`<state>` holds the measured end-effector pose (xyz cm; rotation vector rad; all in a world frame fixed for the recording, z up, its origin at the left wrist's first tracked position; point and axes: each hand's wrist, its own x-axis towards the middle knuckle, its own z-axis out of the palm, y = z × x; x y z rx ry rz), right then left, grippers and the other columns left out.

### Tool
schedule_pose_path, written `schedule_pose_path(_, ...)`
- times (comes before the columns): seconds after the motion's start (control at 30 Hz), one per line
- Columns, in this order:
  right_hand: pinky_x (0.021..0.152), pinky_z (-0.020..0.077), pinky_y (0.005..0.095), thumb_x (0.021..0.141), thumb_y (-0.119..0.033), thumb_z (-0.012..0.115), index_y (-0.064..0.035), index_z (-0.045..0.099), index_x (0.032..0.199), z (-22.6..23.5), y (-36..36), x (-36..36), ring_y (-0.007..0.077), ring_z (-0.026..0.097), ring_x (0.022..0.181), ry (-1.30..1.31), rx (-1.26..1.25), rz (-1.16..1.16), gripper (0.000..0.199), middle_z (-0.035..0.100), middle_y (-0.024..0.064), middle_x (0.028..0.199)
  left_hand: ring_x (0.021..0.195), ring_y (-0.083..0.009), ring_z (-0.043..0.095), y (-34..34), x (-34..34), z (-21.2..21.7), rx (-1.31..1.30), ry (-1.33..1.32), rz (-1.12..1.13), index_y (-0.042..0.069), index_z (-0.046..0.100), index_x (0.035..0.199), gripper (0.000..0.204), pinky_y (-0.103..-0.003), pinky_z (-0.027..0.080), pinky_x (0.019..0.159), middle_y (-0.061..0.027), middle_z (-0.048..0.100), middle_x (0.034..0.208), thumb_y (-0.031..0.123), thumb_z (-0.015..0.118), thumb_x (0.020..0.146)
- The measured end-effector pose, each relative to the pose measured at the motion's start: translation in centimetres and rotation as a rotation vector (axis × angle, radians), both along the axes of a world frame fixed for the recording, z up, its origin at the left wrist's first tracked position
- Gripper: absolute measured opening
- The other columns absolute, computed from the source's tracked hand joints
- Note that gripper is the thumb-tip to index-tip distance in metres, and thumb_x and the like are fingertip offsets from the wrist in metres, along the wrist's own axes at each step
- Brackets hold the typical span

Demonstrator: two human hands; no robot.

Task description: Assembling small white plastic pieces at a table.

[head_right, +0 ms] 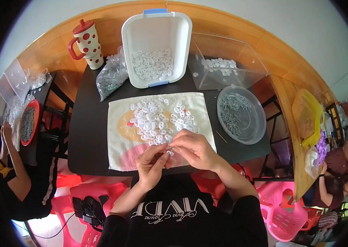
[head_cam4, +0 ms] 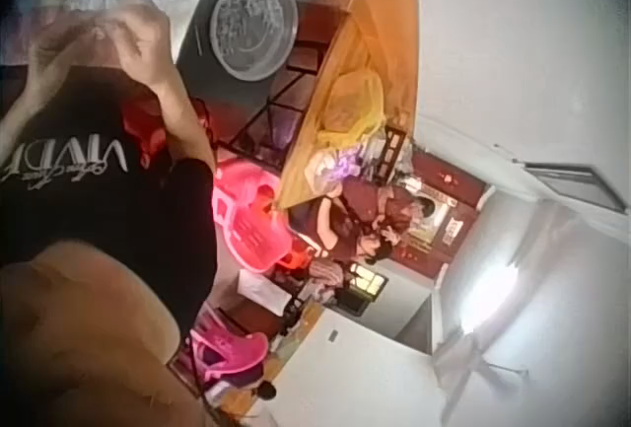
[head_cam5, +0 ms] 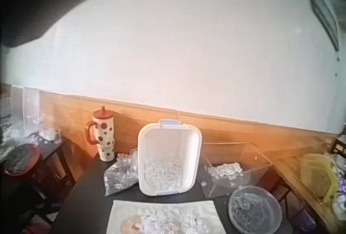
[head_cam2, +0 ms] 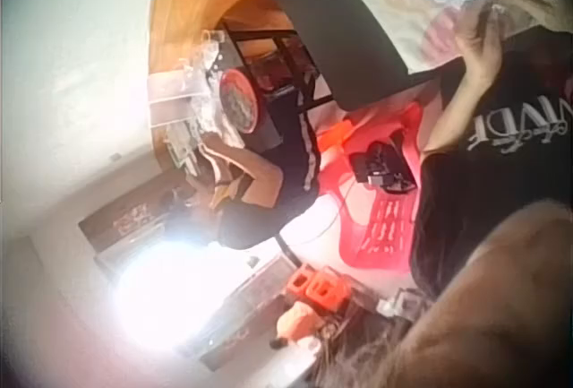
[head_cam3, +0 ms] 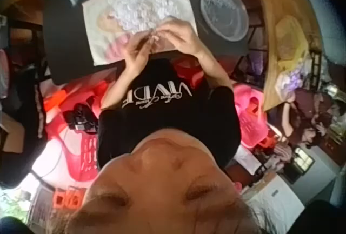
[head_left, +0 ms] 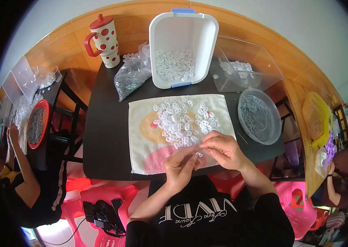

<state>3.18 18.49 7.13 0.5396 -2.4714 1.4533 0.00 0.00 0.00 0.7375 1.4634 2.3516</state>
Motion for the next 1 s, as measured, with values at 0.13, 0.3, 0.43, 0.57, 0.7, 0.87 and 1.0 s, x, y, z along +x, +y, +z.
schedule_pose_path(0.13, 0.069, 0.0504, 0.0322, 0.082, 0.009, 0.064, 0.0006, 0.068, 0.101, 0.1, -0.4, -0.5, 0.0241, 0.063, 0.079, 0.122, 0.056, 0.011, 0.021, 0.063, 0.0125, 0.094, 0.073, -0.0134, 0.063, 0.1, 0.0, 0.1, 0.026, -0.008, 0.016, -0.001, 0.06, 0.126, 0.035, -0.023, 0.051, 0.059, -0.0096, 0.063, 0.103, -0.013, 0.054, 0.092)
schedule_pose_path(0.3, 0.066, 0.0495, 0.0323, 0.083, 0.009, 0.061, 0.001, 0.065, 0.103, -0.7, -0.9, -0.6, 0.0235, 0.061, 0.076, 0.141, 0.08, 0.037, 0.022, 0.06, 0.0117, 0.089, 0.072, -0.0122, 0.063, 0.1, 0.0, 0.0, 0.055, -0.027, 0.023, -0.001, 0.059, 0.125, 0.034, -0.023, 0.051, 0.059, -0.0094, 0.065, 0.097, -0.012, 0.055, 0.093)
schedule_pose_path(0.43, 0.063, 0.0486, 0.0322, 0.082, 0.009, 0.06, 0.0008, 0.063, 0.105, -0.8, -1.4, -0.4, 0.0238, 0.059, 0.073, 0.175, 0.108, 0.001, 0.024, 0.059, 0.0115, 0.087, 0.072, -0.0113, 0.062, 0.0, 0.1, 0.1, 0.051, -0.073, 0.021, -0.001, 0.059, 0.126, 0.035, -0.022, 0.051, 0.059, -0.0089, 0.066, 0.094, -0.011, 0.055, 0.093)
schedule_pose_path(0.57, 0.062, 0.0478, 0.0332, 0.081, 0.009, 0.06, 0.0005, 0.063, 0.104, -0.9, -2.0, -0.3, 0.0253, 0.058, 0.072, 0.22, 0.147, -0.043, 0.025, 0.059, 0.0118, 0.086, 0.072, -0.0112, 0.063, -0.1, 0.1, 0.1, 0.061, -0.059, 0.043, -0.001, 0.06, 0.126, 0.035, -0.022, 0.051, 0.059, -0.0088, 0.066, 0.094, -0.011, 0.056, 0.092)
schedule_pose_path(0.7, 0.06, 0.0469, 0.0364, 0.076, 0.01, 0.061, -0.0026, 0.063, 0.104, -1.4, -2.3, -0.5, 0.0279, 0.058, 0.07, 0.314, 0.197, -0.073, 0.032, 0.057, 0.0101, 0.083, 0.073, -0.0112, 0.063, -0.1, 0.1, 0.0, 0.059, -0.05, 0.06, -0.001, 0.061, 0.124, 0.034, -0.022, 0.051, 0.058, -0.0091, 0.066, 0.095, -0.011, 0.057, 0.092)
schedule_pose_path(0.87, 0.06, 0.047, 0.0364, 0.074, 0.011, 0.062, -0.0033, 0.063, 0.101, -1.6, -2.5, -0.5, 0.0274, 0.057, 0.069, 0.316, 0.201, -0.061, 0.031, 0.056, 0.0094, 0.081, 0.074, -0.0118, 0.064, -0.3, 0.0, 0.0, 0.07, -0.03, 0.063, -0.002, 0.062, 0.122, 0.033, -0.022, 0.052, 0.058, -0.0099, 0.065, 0.099, -0.012, 0.058, 0.091)
schedule_pose_path(1.0, 0.06, 0.0469, 0.0362, 0.073, 0.011, 0.062, -0.0036, 0.063, 0.099, -1.7, -2.4, -0.3, 0.027, 0.057, 0.069, 0.299, 0.195, -0.07, 0.03, 0.056, 0.0086, 0.08, 0.073, -0.0121, 0.064, -0.2, 0.2, 0.2, 0.077, -0.027, 0.066, -0.002, 0.062, 0.122, 0.033, -0.022, 0.052, 0.057, -0.01, 0.065, 0.099, -0.012, 0.057, 0.091)
